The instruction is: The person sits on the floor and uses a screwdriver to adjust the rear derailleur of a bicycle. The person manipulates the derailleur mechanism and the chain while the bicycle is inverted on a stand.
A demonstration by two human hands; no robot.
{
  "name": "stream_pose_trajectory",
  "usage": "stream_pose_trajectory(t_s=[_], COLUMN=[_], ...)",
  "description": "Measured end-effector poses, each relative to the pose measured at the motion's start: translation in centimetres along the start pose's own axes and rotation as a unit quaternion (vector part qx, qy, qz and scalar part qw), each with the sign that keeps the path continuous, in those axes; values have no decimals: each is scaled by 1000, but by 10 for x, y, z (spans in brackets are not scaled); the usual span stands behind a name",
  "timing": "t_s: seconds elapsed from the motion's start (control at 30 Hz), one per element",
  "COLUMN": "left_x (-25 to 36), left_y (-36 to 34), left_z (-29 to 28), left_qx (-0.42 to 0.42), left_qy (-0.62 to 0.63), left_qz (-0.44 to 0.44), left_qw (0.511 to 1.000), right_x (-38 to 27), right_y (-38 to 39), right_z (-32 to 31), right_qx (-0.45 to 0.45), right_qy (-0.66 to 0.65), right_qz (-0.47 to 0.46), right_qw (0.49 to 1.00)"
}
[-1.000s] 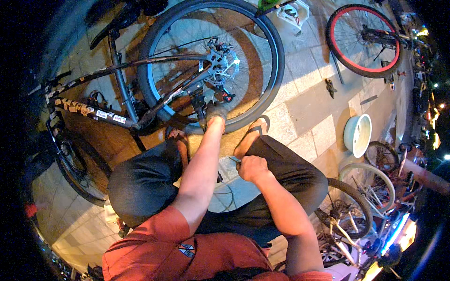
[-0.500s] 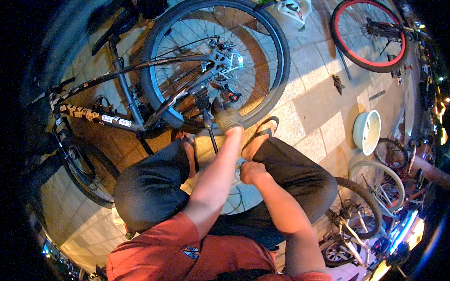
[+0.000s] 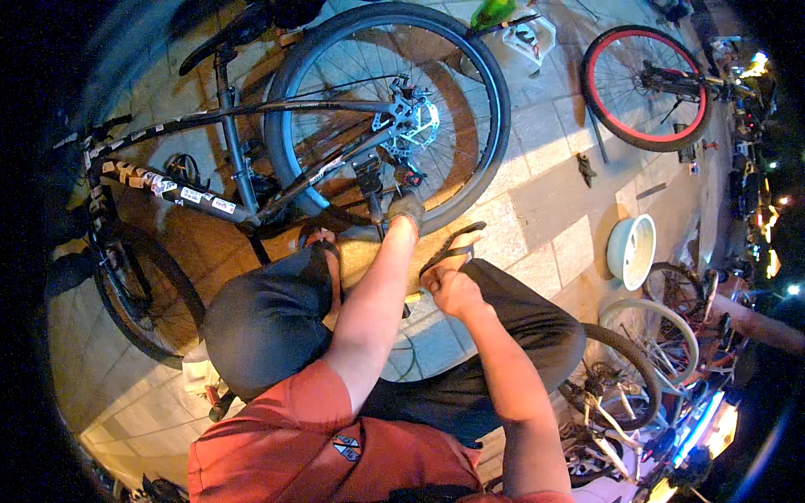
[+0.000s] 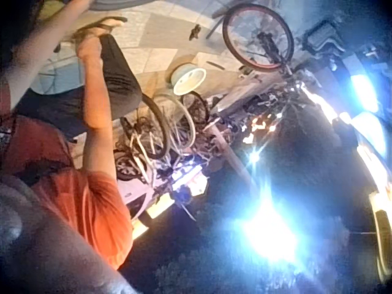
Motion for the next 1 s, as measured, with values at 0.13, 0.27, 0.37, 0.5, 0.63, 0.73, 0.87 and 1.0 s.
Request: stream_pose_trajectory(t_s=[0.13, 0.27, 0.37, 0.5, 0.63, 0.73, 0.87, 1.0], left_x=[62, 46, 27, 30, 21, 26, 23, 16], left_y=[87, 76, 78, 71, 62, 51, 40, 41], left_z=[-51, -46, -45, -35, -32, -32, -23, -44], left_qx=[-76, -18, 12, 22, 24, 17, 24, 91], left_qy=[121, 129, 117, 103, 87, 83, 34, 47], left_qz=[14, -1, -24, -35, -52, -54, -60, -88], left_qw=[990, 992, 993, 994, 994, 995, 997, 991], right_x=[44, 38, 36, 31, 27, 0, -26, -34], right_y=[17, -3, -31, -30, -33, -6, 15, 3], right_z=[-22, -17, 23, 14, -42, -103, -145, -167], right_qx=[61, 44, 25, 101, 189, 133, 128, 111], right_qy=[-36, -31, -43, -144, -186, -56, 56, -3], right_qz=[34, 38, 35, 88, 21, -23, -82, -53], right_qw=[997, 998, 998, 980, 964, 989, 987, 992])
Point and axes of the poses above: each hand's wrist, its own y-axis away from the middle knuckle, its own z-axis out of the palm, x = y × z, the point moved 7 cm from there along -y, towards the middle knuckle, and after that the axes turned 6 degrees about -x, right-handed, at the moved point
